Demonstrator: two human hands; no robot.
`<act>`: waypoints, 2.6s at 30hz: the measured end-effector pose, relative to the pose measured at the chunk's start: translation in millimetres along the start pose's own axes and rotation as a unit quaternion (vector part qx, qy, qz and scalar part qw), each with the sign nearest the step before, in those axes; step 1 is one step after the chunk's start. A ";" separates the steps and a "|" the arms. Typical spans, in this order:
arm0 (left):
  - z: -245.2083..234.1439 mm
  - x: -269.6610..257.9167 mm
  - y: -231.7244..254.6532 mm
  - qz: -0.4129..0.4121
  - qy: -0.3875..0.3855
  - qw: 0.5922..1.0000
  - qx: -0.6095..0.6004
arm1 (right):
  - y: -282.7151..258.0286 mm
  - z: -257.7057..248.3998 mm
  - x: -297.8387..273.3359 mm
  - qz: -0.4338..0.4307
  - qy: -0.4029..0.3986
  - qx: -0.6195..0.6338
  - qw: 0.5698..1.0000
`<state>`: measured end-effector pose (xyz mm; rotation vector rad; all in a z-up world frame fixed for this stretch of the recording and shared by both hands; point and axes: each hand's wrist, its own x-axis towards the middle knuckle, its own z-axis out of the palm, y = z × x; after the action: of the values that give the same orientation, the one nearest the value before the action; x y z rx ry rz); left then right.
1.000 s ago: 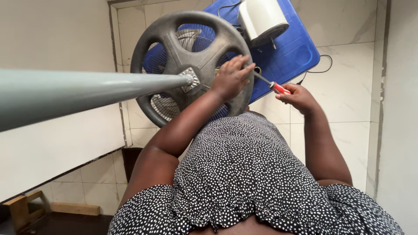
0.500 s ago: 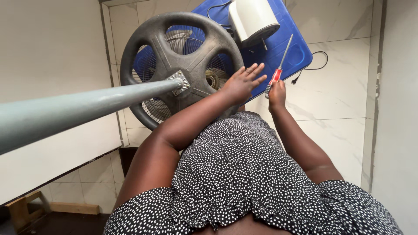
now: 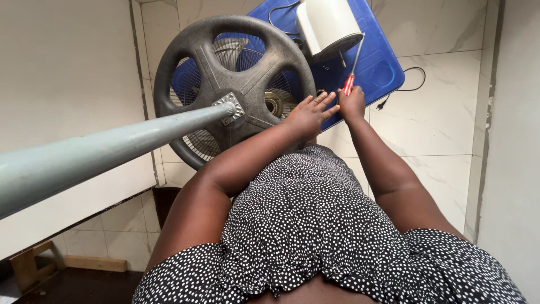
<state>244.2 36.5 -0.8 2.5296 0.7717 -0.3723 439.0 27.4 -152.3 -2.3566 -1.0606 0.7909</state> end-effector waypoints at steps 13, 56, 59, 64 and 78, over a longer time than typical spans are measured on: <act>-0.5 -18.1 -7.2 -0.041 -0.003 0.999 -0.026 | -26.4 -9.4 -2.1 -0.025 0.015 -0.064 0.998; -19.5 -205.7 -41.1 -0.195 0.315 0.809 -0.457 | -64.1 -24.7 -64.3 -0.326 0.098 0.078 0.937; -17.1 -202.0 -37.8 -0.219 0.362 0.789 -0.445 | -102.5 -31.2 -88.4 -0.358 -0.015 0.091 0.929; -18.7 -197.1 -38.5 -0.219 0.358 0.822 -0.385 | -145.9 -5.6 -93.9 -0.420 -0.222 -0.046 0.879; 21.3 -108.4 -62.7 -0.071 0.217 0.974 0.003 | -146.7 75.1 -52.7 -0.417 -0.369 -0.309 0.771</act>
<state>117.9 22.4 0.2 2.6009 1.1154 0.1452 284.0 87.6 -104.8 -1.5583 -2.7835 1.1064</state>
